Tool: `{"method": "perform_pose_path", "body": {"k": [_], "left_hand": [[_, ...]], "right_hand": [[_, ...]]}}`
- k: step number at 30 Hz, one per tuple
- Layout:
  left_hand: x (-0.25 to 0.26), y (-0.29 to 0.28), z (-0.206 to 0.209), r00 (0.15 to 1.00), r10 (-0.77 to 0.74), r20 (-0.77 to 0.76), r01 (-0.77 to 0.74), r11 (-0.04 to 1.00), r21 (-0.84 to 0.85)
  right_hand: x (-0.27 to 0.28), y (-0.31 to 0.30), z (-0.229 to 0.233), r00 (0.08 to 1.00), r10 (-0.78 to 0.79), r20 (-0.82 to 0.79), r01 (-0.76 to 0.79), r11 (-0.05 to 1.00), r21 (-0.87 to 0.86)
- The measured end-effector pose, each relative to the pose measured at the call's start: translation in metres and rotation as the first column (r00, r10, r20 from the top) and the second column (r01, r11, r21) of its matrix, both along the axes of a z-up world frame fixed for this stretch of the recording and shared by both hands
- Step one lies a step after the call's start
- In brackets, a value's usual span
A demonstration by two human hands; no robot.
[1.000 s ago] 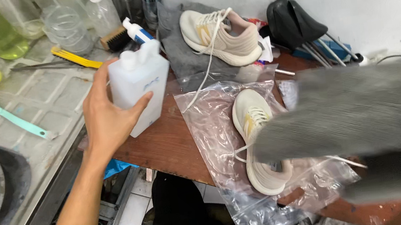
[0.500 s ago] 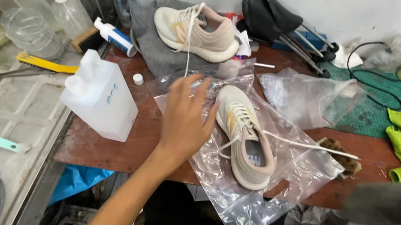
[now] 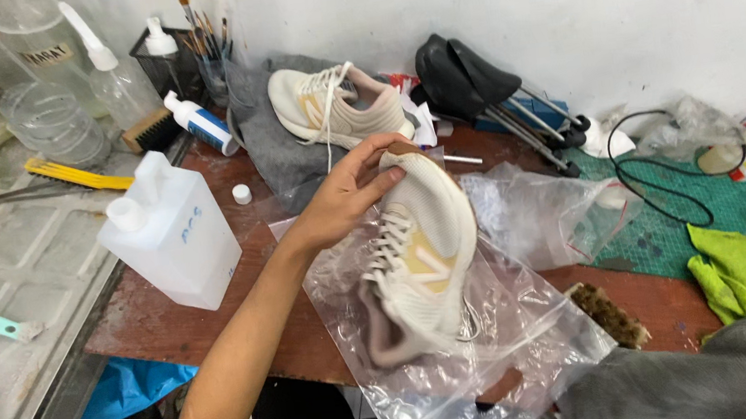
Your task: The person removes a pair of white sneakers from a plastic bag and places them on a workbench. They use a brush to scrub the shoes, then apply a liquid from a white bottle onto a grey cloth. The person wipes the shoes with the cloth, focusing on the upper and sole areas, and repeats the process on both shoes.
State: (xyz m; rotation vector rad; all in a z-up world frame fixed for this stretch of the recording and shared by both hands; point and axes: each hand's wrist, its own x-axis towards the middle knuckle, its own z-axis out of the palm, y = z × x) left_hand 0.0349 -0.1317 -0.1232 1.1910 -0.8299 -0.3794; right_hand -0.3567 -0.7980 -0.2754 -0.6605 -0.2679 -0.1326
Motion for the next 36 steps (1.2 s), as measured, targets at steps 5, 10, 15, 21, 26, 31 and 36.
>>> {"method": "perform_pose_path", "body": {"k": [5,10,15,21,26,31,36], "left_hand": [[-0.013,0.003,0.015,0.985,-0.147,-0.087,0.116,0.949,-0.292],[-0.021,0.002,0.018,0.999,-0.036,0.034,0.045,0.951,-0.306],[-0.038,0.001,0.031,0.978,0.153,0.142,-0.121,0.969,-0.216],[-0.043,-0.002,0.028,0.959,0.221,0.179,-0.185,0.963,-0.195],[-0.038,0.005,0.024,0.982,0.175,0.075,-0.157,0.966,-0.206],[-0.045,0.005,0.026,0.956,0.208,0.206,-0.174,0.969,-0.173],[-0.044,0.006,0.026,0.952,0.222,0.212,-0.185,0.966,-0.179]], "right_hand": [[0.063,0.263,0.087,0.792,-0.564,0.231,0.604,0.675,-0.423],[0.131,0.454,0.181,0.529,-0.674,0.516,0.772,0.131,-0.622],[0.18,0.511,0.203,0.618,-0.566,0.545,0.6,-0.108,-0.792],[0.23,0.542,0.181,0.489,-0.543,0.683,0.692,-0.235,-0.682],[0.225,0.545,0.155,0.376,-0.487,0.788,0.747,-0.344,-0.569],[0.24,0.548,0.196,0.406,-0.426,0.808,0.731,-0.379,-0.568],[0.231,0.546,0.173,0.394,-0.432,0.811,0.742,-0.371,-0.558]]}}
